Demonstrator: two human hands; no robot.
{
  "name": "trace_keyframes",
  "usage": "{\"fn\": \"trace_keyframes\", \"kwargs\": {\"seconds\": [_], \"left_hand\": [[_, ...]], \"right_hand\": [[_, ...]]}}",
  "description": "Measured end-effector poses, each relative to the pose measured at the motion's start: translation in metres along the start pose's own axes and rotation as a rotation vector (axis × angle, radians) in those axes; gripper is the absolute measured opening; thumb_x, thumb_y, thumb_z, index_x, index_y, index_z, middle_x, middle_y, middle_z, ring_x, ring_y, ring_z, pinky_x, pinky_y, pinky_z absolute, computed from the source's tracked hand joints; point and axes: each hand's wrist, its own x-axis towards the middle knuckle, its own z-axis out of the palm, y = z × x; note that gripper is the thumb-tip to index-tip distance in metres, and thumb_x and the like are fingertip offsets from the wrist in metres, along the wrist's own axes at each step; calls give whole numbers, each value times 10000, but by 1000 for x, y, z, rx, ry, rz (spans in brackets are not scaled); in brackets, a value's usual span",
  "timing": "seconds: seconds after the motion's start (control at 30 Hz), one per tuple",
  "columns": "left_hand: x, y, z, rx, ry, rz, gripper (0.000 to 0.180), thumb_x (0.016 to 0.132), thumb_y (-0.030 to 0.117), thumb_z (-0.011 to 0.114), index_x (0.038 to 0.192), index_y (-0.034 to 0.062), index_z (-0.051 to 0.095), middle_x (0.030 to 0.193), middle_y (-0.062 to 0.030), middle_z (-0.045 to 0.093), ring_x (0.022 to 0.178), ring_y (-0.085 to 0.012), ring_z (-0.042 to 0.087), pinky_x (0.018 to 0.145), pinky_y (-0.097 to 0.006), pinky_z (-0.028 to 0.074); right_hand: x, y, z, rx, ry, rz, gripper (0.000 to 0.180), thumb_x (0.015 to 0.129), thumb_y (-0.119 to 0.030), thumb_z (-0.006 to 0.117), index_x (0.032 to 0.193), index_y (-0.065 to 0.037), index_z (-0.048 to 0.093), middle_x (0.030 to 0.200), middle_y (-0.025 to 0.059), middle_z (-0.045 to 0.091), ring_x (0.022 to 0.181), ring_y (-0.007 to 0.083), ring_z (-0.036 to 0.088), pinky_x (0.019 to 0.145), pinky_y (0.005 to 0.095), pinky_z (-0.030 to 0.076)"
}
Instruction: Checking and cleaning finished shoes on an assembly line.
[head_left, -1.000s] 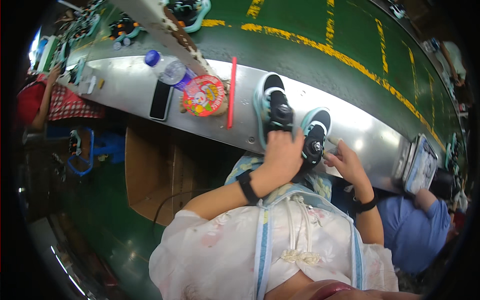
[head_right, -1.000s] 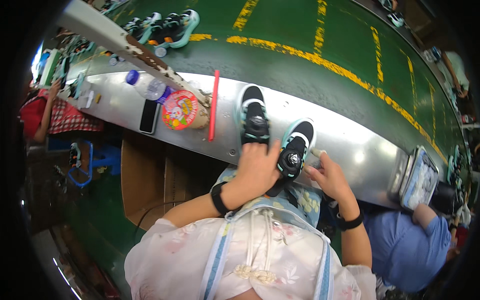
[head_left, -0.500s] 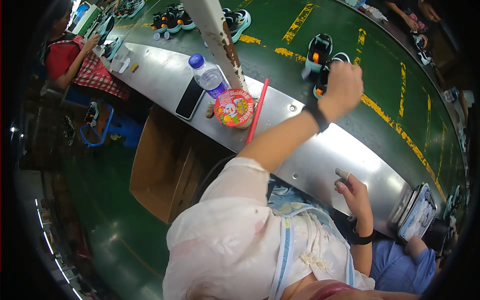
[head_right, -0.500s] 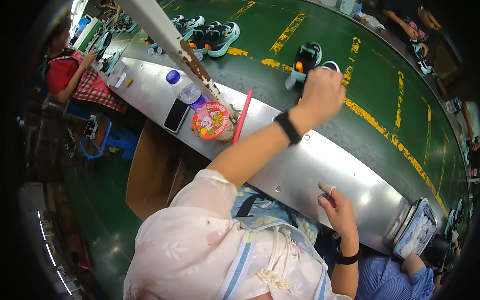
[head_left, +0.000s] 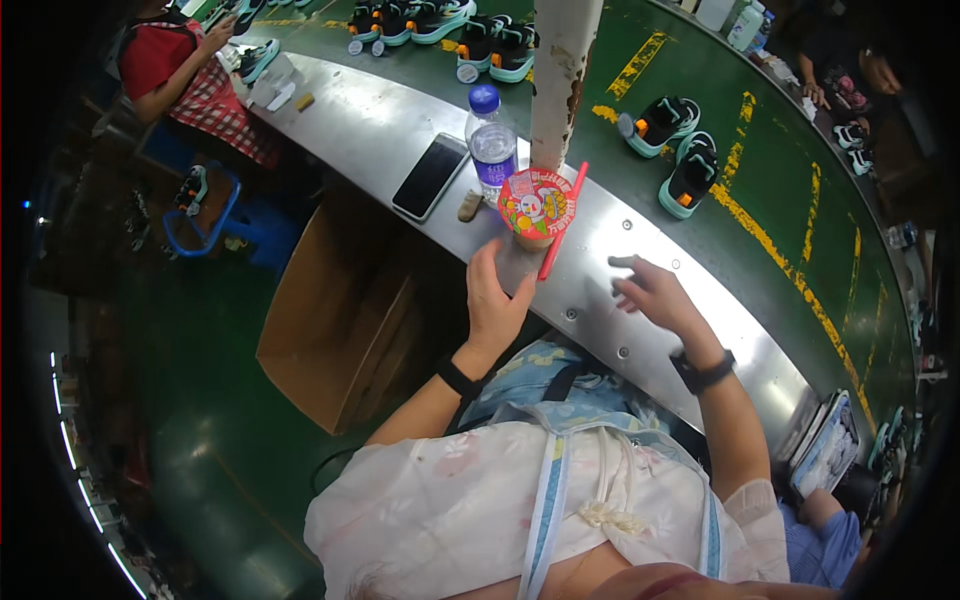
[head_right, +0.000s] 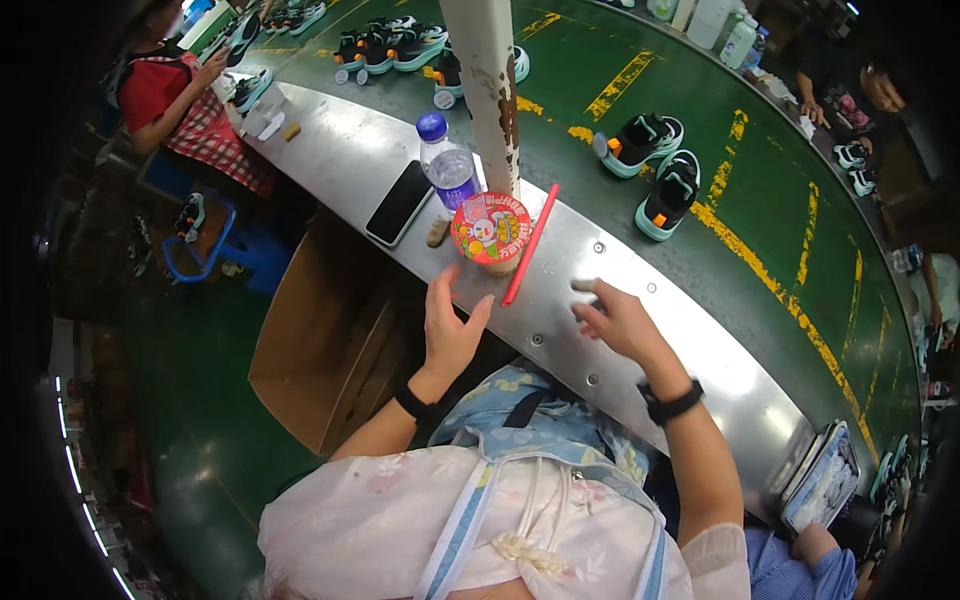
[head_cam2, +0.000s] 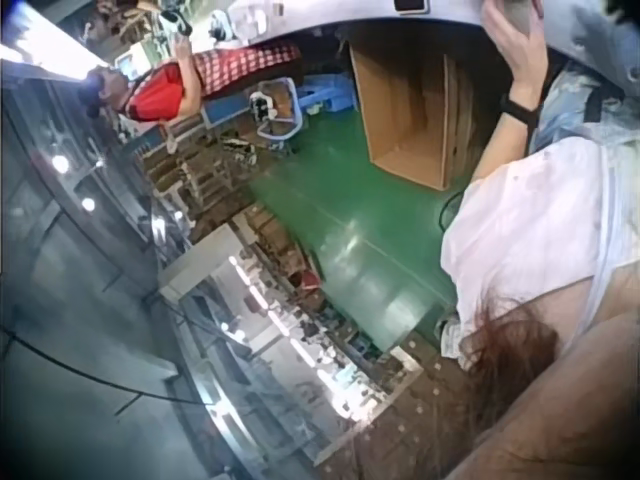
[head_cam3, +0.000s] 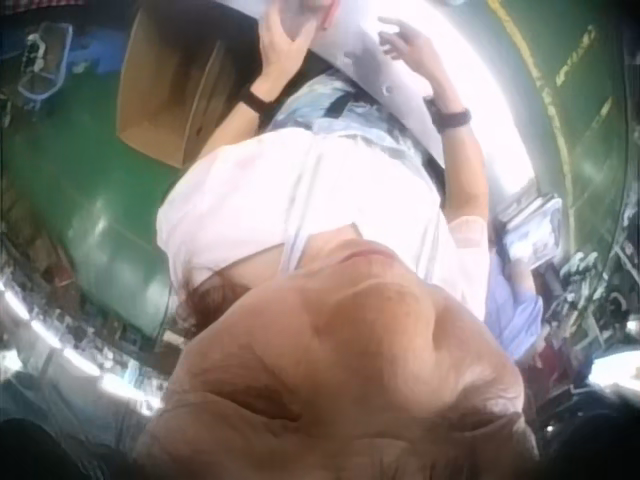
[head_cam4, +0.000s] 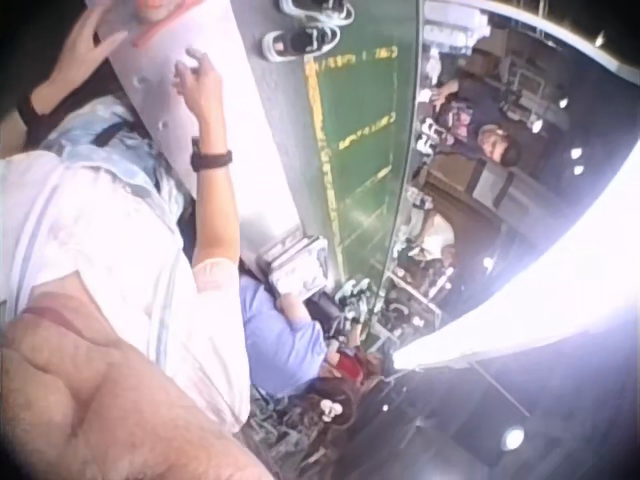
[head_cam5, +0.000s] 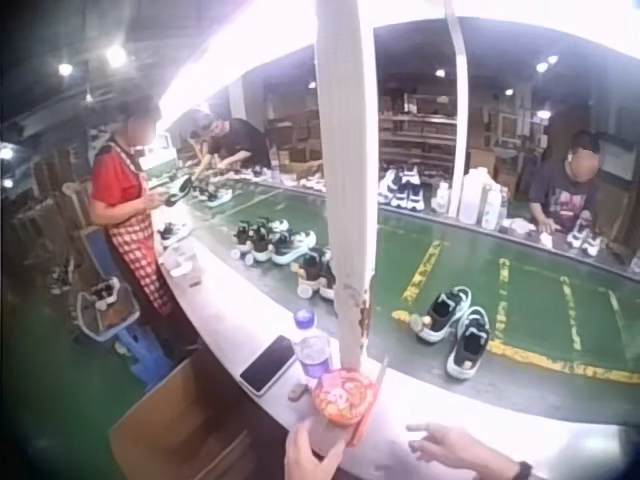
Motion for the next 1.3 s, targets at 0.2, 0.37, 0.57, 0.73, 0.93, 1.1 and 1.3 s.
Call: {"fn": "trace_keyframes", "kwargs": {"seconds": [0.2,0.37,0.57,0.73,0.93,1.1,1.3], "left_hand": [[39,-11,35,-221,0,11,834,700,167,798,1366,-36,338,1281,-229,466,1200,-380,440,1016,-458,348],[51,-18,49,-300,17,-31,842,683,163,818,1360,-21,352,1257,-214,490,1163,-358,483,984,-441,389],[48,-14,45,-540,-87,-110,748,674,101,813,1303,-9,424,1209,-153,534,1108,-255,556,923,-352,457],[29,-3,44,-700,-214,-148,783,663,45,809,1332,-2,404,1202,-120,534,1120,-221,549,946,-336,454],[19,-1,41,-593,-340,-59,618,741,-27,751,1267,-8,427,1167,-94,599,1049,-155,603,909,-298,488],[18,-4,35,-591,-357,-68,578,754,-18,752,1246,-10,450,1133,-84,617,1027,-154,609,908,-301,487],[12,16,33,-746,-348,-97,963,673,66,836,1427,25,237,1359,-140,349,1264,-231,421,1015,-363,434]], "right_hand": [[102,-4,46,-461,341,-73,421,848,-268,668,1164,-32,521,854,199,669,809,329,670,680,418,532],[116,5,69,-600,519,-117,487,779,-208,707,1152,-29,450,951,233,584,790,405,630,682,451,529],[98,19,59,-740,541,-80,544,759,-161,691,1231,-24,458,939,218,598,820,386,634,705,424,533],[67,45,9,-169,392,-6,376,796,-136,618,1158,-34,603,996,126,624,780,254,627,774,337,517],[1,33,-29,1197,313,-121,334,852,-91,579,1177,-16,562,1036,67,596,934,189,601,870,367,524],[-16,9,-31,1408,471,-237,338,853,-74,547,1162,59,524,992,167,579,929,246,611,900,386,521],[-9,-14,-31,1452,246,-395,320,929,-189,461,1136,46,526,1055,159,567,1054,291,569,965,453,484]]}}
